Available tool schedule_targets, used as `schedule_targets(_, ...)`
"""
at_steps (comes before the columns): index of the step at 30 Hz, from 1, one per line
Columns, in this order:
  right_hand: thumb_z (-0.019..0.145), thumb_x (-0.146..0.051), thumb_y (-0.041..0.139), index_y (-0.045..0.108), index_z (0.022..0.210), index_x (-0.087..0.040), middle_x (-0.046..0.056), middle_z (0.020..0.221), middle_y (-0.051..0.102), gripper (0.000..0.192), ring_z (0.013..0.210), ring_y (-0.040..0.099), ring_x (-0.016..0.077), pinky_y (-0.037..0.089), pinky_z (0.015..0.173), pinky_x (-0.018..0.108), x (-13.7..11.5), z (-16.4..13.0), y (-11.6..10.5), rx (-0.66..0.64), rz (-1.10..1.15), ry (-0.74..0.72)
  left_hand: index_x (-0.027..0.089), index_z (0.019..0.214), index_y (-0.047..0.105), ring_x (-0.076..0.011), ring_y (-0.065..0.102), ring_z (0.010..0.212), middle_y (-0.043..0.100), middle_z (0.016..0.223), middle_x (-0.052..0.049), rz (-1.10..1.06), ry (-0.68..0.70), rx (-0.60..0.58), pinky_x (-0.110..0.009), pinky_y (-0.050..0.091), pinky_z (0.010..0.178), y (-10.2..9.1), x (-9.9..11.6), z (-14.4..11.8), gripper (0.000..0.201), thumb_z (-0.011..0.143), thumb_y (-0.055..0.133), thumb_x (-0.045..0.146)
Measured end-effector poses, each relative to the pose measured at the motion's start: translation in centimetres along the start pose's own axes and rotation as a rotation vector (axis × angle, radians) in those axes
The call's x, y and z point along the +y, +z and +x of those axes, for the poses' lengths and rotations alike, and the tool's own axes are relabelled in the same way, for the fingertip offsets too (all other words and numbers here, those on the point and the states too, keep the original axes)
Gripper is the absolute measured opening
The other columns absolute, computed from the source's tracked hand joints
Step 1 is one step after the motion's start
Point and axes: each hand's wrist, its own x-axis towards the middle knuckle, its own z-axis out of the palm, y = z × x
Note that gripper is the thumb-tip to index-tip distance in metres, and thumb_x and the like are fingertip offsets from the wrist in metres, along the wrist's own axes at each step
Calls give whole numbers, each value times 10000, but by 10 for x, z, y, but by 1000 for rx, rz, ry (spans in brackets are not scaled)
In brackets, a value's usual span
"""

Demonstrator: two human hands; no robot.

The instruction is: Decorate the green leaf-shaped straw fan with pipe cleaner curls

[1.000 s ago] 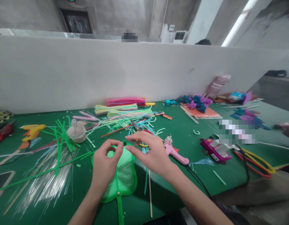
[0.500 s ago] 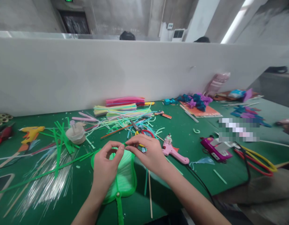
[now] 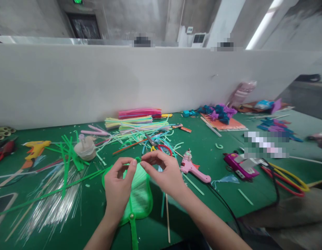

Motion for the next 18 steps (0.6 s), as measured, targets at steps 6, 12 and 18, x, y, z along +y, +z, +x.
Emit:
schedule_targets(6, 779, -257, 701, 669, 810, -170, 2, 742, 671, 98, 689, 626, 125, 491, 650, 244, -1, 5, -2, -88, 107, 184, 217, 873, 675, -135, 624, 754, 691, 842, 11, 27, 23, -76, -218, 484, 682, -3, -1, 1, 139, 857, 650, 354)
schedule_targets(12, 754, -221, 683, 640, 745, -155, -29, 669, 589, 78, 610, 528, 89, 435, 583, 215, -8, 8, -11, -185, 113, 255, 272, 955, 692, -154, 611, 929, 649, 968, 1, 100, 304, -185, -264, 479, 811, -17, -4, 7, 109, 863, 656, 227)
schedule_targets(18, 739, -194, 662, 639, 752, -149, -28, 668, 588, 53, 603, 521, 89, 432, 575, 213, -9, 9, -12, -213, 56, 245, 271, 937, 722, -161, 603, 936, 656, 932, -7, 263, 498, -238, -290, 463, 852, -25, 0, 15, 136, 847, 671, 182)
